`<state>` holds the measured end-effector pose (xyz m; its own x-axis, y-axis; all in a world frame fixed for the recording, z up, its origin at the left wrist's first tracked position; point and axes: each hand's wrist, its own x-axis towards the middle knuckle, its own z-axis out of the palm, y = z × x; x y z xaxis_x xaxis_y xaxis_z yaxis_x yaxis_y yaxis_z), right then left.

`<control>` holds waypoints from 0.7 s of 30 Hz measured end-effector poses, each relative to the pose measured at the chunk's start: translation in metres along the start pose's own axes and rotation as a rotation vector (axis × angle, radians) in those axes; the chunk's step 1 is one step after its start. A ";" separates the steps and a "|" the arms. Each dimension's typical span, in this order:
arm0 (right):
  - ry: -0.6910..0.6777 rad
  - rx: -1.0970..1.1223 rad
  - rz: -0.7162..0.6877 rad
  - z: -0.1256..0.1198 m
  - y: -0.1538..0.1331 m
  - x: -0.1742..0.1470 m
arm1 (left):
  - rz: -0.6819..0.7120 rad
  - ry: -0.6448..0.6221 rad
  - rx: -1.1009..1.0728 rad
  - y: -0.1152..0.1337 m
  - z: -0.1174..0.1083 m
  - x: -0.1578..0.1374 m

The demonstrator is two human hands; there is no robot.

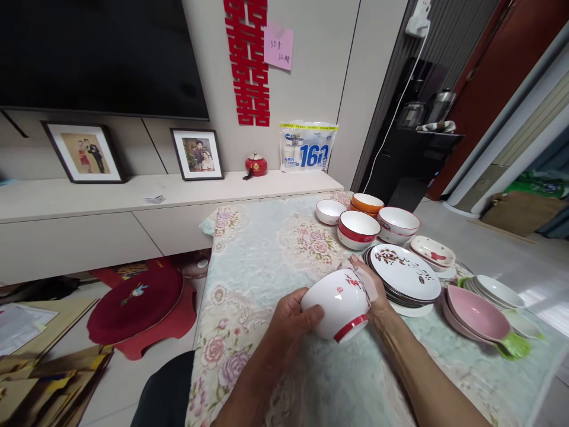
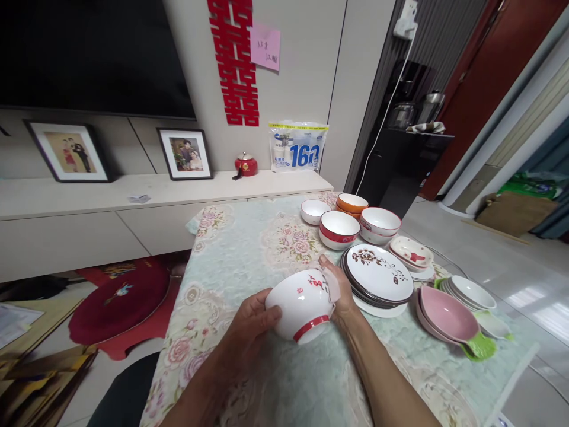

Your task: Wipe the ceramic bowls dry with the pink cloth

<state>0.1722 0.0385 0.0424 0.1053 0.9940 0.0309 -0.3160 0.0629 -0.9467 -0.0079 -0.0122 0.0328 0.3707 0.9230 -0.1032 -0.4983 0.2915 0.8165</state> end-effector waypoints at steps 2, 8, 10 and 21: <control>-0.012 -0.042 -0.008 -0.002 0.001 0.001 | 0.002 0.016 0.003 -0.001 -0.002 0.001; -0.040 -0.256 -0.173 -0.002 -0.002 -0.012 | 0.095 0.030 0.164 -0.004 -0.002 0.002; -0.103 -0.419 -0.328 0.004 -0.004 -0.021 | 0.136 0.052 0.256 -0.004 0.001 0.002; -0.232 -0.654 -0.615 0.011 -0.004 -0.024 | 0.147 0.059 0.208 -0.007 0.000 0.002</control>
<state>0.1610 0.0151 0.0491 -0.1361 0.7999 0.5845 0.3352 0.5924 -0.7326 -0.0036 -0.0123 0.0268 0.2571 0.9664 -0.0030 -0.3696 0.1012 0.9236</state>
